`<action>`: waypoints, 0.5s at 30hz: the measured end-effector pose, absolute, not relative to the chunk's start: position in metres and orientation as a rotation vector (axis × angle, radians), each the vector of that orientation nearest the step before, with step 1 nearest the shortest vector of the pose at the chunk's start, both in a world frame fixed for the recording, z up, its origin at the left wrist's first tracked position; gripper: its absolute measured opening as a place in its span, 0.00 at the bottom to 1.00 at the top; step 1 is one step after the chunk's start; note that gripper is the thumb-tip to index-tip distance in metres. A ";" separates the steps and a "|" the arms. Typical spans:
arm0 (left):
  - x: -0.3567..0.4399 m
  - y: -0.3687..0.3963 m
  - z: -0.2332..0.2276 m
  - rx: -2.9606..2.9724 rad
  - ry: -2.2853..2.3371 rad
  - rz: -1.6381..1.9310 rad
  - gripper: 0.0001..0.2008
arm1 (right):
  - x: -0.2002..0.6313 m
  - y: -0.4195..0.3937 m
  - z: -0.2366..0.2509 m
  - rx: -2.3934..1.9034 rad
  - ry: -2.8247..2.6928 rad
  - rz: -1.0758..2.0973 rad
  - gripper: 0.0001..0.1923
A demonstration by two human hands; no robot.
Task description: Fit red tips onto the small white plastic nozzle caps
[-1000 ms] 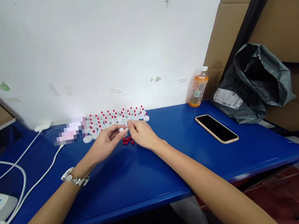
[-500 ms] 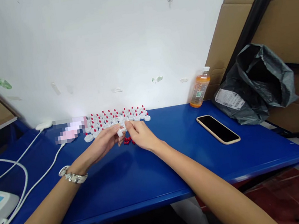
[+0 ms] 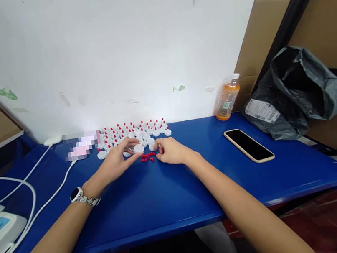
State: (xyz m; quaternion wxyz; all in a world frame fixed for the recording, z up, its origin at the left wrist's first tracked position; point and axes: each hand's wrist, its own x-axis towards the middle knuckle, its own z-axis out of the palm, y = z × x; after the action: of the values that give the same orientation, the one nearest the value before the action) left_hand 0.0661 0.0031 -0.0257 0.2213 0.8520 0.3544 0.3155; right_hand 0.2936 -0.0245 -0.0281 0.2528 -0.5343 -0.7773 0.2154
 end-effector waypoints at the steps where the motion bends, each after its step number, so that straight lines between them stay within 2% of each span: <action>1: 0.067 0.002 -0.026 2.338 0.986 0.863 0.20 | 0.291 -0.025 -0.027 -1.394 -2.084 0.603 0.12; 3: 0.069 0.000 -0.026 2.313 0.968 0.861 0.23 | 0.285 -0.027 -0.026 -1.232 -2.007 0.660 0.15; 7: 0.070 -0.002 -0.027 2.312 0.891 0.863 0.24 | 0.270 -0.028 -0.025 -1.043 -1.846 0.742 0.10; 11: 0.063 0.003 -0.029 2.352 0.994 0.952 0.25 | 0.261 -0.020 -0.028 -1.158 -1.807 0.578 0.08; 15: 0.056 0.009 -0.026 2.388 1.112 1.049 0.16 | 0.258 -0.008 -0.030 -1.314 -2.034 0.295 0.10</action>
State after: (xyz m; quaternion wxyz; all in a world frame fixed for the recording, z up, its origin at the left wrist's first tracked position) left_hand 0.0556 0.0091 -0.0264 0.1524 0.8325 0.3875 0.3655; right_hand 0.2584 -0.0075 -0.0304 0.3437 -0.5058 -0.7830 0.1136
